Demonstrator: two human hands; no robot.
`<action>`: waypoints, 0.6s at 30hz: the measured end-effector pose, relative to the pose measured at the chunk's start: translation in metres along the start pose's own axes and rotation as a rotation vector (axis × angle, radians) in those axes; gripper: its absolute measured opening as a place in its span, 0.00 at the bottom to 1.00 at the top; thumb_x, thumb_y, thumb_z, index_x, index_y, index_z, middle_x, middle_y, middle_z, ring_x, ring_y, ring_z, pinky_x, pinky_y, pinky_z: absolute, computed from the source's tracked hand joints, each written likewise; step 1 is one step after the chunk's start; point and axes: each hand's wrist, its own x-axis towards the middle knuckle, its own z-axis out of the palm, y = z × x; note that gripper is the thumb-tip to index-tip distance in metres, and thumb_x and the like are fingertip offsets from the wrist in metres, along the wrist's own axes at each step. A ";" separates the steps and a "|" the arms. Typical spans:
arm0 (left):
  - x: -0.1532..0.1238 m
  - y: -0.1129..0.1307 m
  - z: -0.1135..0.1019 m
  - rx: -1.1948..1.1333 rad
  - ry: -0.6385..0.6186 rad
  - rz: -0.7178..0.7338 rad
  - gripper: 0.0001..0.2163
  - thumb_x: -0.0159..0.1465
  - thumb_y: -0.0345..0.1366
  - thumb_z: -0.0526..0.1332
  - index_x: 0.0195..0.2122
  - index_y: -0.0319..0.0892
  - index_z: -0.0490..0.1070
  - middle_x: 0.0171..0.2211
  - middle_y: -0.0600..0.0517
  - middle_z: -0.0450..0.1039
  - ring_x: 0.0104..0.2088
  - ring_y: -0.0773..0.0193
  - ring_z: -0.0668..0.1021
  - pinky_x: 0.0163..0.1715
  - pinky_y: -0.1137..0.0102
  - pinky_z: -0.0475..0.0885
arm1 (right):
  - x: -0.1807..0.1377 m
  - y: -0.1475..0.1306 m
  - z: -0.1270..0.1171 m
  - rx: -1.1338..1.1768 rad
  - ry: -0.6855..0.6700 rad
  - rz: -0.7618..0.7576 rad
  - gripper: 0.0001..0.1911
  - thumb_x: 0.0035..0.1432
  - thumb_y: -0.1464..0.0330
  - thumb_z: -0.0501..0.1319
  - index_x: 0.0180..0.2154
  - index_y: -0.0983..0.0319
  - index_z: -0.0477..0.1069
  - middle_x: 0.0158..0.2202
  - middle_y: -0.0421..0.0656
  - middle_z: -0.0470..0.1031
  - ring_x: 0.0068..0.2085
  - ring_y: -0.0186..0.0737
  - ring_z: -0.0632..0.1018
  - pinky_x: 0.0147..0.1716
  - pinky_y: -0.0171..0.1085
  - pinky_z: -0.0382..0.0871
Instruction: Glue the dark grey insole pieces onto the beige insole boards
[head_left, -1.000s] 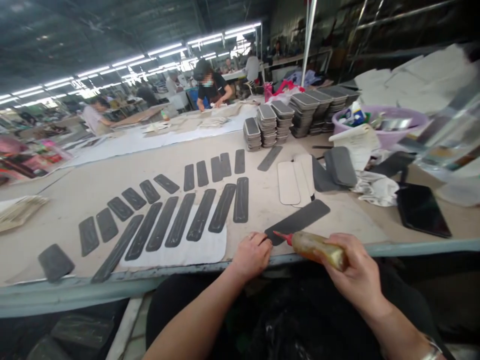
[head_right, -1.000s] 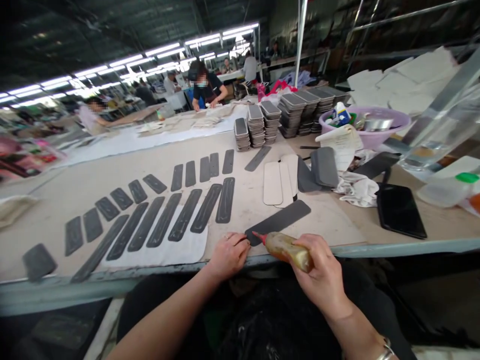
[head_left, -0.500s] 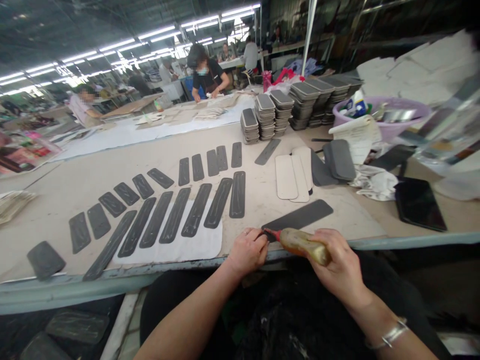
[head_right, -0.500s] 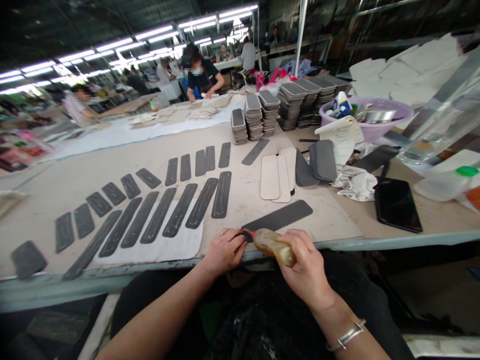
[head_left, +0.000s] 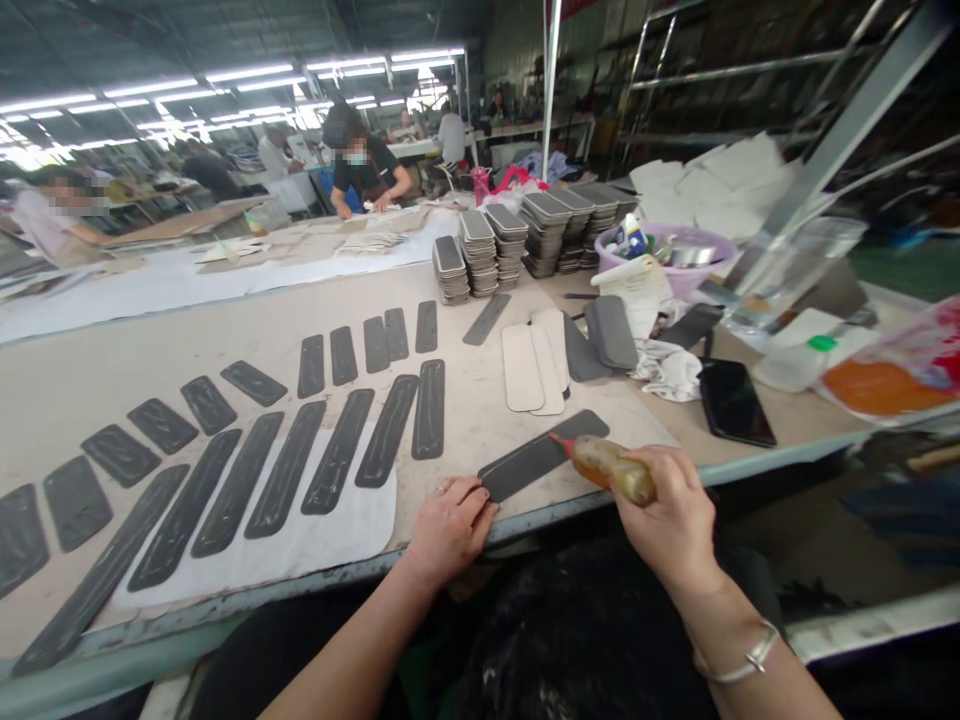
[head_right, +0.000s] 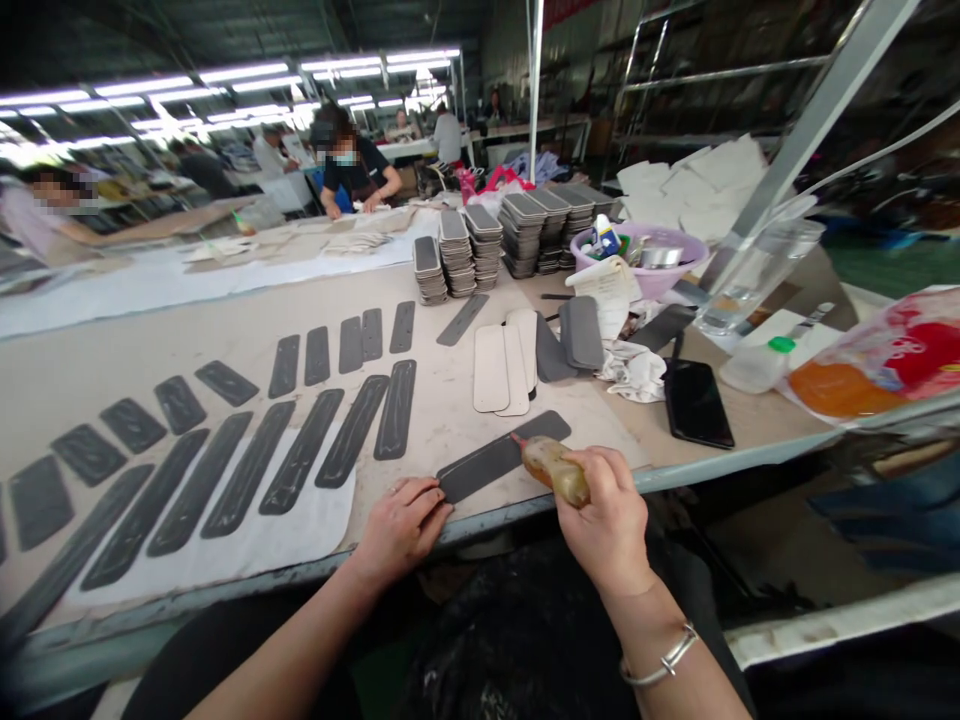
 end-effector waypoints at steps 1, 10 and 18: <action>0.000 0.000 0.000 -0.001 0.001 -0.001 0.08 0.62 0.36 0.55 0.37 0.41 0.72 0.40 0.46 0.71 0.41 0.59 0.72 0.43 0.62 0.70 | 0.001 0.003 -0.001 -0.028 0.023 0.016 0.11 0.49 0.70 0.61 0.38 0.59 0.67 0.37 0.44 0.68 0.39 0.43 0.72 0.40 0.41 0.68; 0.001 -0.002 0.001 0.000 0.014 0.014 0.07 0.63 0.35 0.55 0.36 0.41 0.72 0.38 0.47 0.70 0.40 0.61 0.72 0.44 0.62 0.69 | 0.008 0.023 -0.006 -0.183 0.131 0.131 0.12 0.48 0.68 0.62 0.38 0.60 0.68 0.36 0.46 0.68 0.40 0.47 0.71 0.39 0.44 0.68; 0.001 -0.001 0.000 -0.001 -0.007 0.037 0.08 0.64 0.34 0.53 0.36 0.39 0.71 0.36 0.48 0.70 0.40 0.61 0.71 0.44 0.63 0.68 | 0.008 0.017 -0.005 -0.161 0.101 0.127 0.13 0.49 0.65 0.63 0.37 0.62 0.68 0.36 0.46 0.69 0.41 0.47 0.71 0.41 0.44 0.66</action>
